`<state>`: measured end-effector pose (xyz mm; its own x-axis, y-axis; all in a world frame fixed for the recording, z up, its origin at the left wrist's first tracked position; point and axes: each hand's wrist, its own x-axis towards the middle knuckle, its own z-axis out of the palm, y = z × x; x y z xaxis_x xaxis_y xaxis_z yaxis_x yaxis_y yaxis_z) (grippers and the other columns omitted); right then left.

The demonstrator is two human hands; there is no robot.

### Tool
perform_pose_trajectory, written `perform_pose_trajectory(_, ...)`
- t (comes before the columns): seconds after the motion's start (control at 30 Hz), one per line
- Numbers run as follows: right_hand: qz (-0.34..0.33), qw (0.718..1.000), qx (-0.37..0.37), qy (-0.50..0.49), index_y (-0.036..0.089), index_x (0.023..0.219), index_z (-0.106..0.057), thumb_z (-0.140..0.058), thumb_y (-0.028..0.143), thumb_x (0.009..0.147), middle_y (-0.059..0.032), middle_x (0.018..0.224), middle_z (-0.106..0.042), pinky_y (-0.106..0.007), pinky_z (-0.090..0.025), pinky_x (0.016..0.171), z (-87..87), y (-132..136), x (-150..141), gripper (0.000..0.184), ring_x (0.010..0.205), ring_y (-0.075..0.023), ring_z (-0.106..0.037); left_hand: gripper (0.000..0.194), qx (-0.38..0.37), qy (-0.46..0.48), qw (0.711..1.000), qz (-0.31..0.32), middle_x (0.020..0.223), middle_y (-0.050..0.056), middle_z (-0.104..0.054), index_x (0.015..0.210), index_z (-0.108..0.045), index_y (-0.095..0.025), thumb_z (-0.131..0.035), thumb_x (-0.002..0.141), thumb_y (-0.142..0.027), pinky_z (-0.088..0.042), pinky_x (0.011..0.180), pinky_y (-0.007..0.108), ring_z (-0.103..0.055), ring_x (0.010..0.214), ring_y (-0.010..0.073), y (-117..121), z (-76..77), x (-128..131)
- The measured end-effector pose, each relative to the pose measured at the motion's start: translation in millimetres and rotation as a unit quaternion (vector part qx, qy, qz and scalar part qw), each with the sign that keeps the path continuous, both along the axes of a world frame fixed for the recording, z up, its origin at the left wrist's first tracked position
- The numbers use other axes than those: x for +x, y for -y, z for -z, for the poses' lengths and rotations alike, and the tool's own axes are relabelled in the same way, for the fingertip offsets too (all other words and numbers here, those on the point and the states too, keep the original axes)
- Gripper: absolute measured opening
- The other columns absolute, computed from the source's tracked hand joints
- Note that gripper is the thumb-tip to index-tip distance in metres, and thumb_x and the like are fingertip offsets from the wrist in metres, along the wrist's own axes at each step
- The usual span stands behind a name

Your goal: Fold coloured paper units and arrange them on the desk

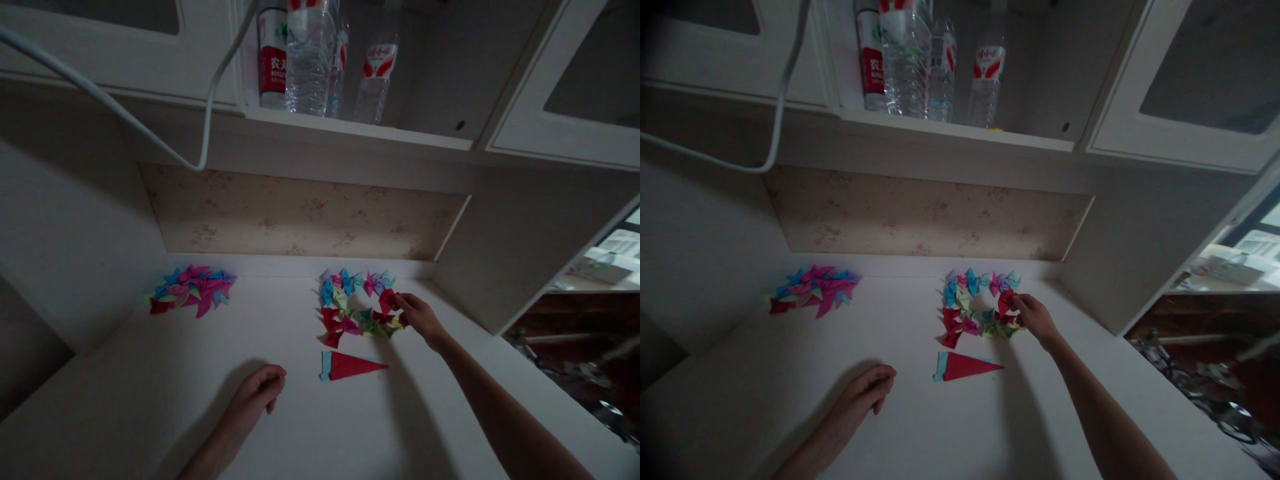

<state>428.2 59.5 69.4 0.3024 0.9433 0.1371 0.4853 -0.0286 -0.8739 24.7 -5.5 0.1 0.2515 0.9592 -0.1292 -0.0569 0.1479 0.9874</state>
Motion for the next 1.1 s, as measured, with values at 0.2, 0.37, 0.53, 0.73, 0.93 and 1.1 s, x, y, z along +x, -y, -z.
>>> perform_pose_trajectory(0.2, -0.03, 0.995, -0.019, 0.092, 0.02, 0.098, -0.064, -0.053, 0.037, 0.086, -0.0033, 0.081, -0.07, -0.02, -0.042, 0.045, 9.1, -46.0, -12.9, 0.024, 0.049, -0.0101, -0.059, 0.029, 0.007, -0.001, 1.0, -0.004, 0.061, -0.005, -0.05, 0.084, -0.065, -0.015, -0.068, 0.071, -0.041, -0.033, 0.047, 0.02, -0.042, 0.049, 0.0079, -0.6, -0.8, 0.0)
perform_pose_trajectory(0.37, -0.067, 0.978, -0.088, 0.179, 0.016, 0.102, -0.062, -0.052, 0.031, 0.091, -0.0032, 0.086, -0.067, -0.026, -0.051, 0.058, 18.6, -89.5, -24.7, 0.021, 0.06, -0.0112, -0.062, 0.03, 0.012, 0.011, 1.0, -0.001, 0.059, -0.006, -0.047, 0.085, -0.065, -0.014, -0.067, 0.073, -0.041, -0.03, 0.045, 0.019, -0.041, 0.047, 0.0067, -3.7, 10.7, -2.0)
perform_pose_trajectory(0.53, -0.085, 0.951, -0.151, 0.257, 0.016, 0.111, -0.058, -0.055, 0.032, 0.091, -0.0063, 0.11, -0.061, -0.038, -0.053, 0.078, 26.9, -119.6, -28.3, 0.025, 0.091, -0.0186, -0.062, 0.036, 0.007, 0.032, 0.999, 0.001, 0.06, -0.005, -0.048, 0.082, -0.064, -0.014, -0.068, 0.07, -0.047, -0.03, 0.043, 0.02, -0.041, 0.046, 0.007, -8.7, 22.0, -3.1)
perform_pose_trajectory(0.73, -0.084, 0.923, -0.218, 0.304, 0.016, 0.114, -0.057, -0.056, 0.032, 0.09, -0.0066, 0.114, -0.06, -0.039, -0.053, 0.078, 43.3, -134.8, -26.0, 0.029, 0.093, -0.0203, -0.062, 0.035, -0.005, 0.031, 0.999, 0.012, 0.061, -0.005, -0.047, 0.083, -0.064, -0.014, -0.066, 0.072, -0.047, -0.029, 0.044, 0.02, -0.041, 0.045, 0.0062, -9.9, 20.6, -2.9)
perform_pose_trajectory(0.93, -0.106, 0.906, -0.217, 0.346, 0.016, 0.114, -0.057, -0.056, 0.031, 0.09, -0.0068, 0.116, -0.059, -0.039, -0.053, 0.08, 50.3, -148.0, -21.1, 0.028, 0.096, -0.0207, -0.061, 0.034, -0.023, 0.03, 0.999, 0.011, 0.062, -0.005, -0.047, 0.084, -0.064, -0.015, -0.065, 0.072, -0.047, -0.03, 0.044, 0.02, -0.04, 0.046, 0.0068, -11.3, 20.9, -3.0)
perform_pose_trajectory(1.1, -0.118, 0.903, -0.167, 0.379, 0.017, 0.113, -0.057, -0.056, 0.031, 0.09, -0.0064, 0.113, -0.06, -0.038, -0.053, 0.078, 51.2, -152.9, -17.8, 0.026, 0.093, -0.0195, -0.062, 0.029, -0.019, 0.025, 0.999, 0.007, 0.06, -0.005, -0.046, 0.083, -0.064, -0.014, -0.064, 0.074, -0.042, -0.029, 0.046, 0.02, -0.04, 0.047, 0.0066, -10.9, 16.0, -2.9)
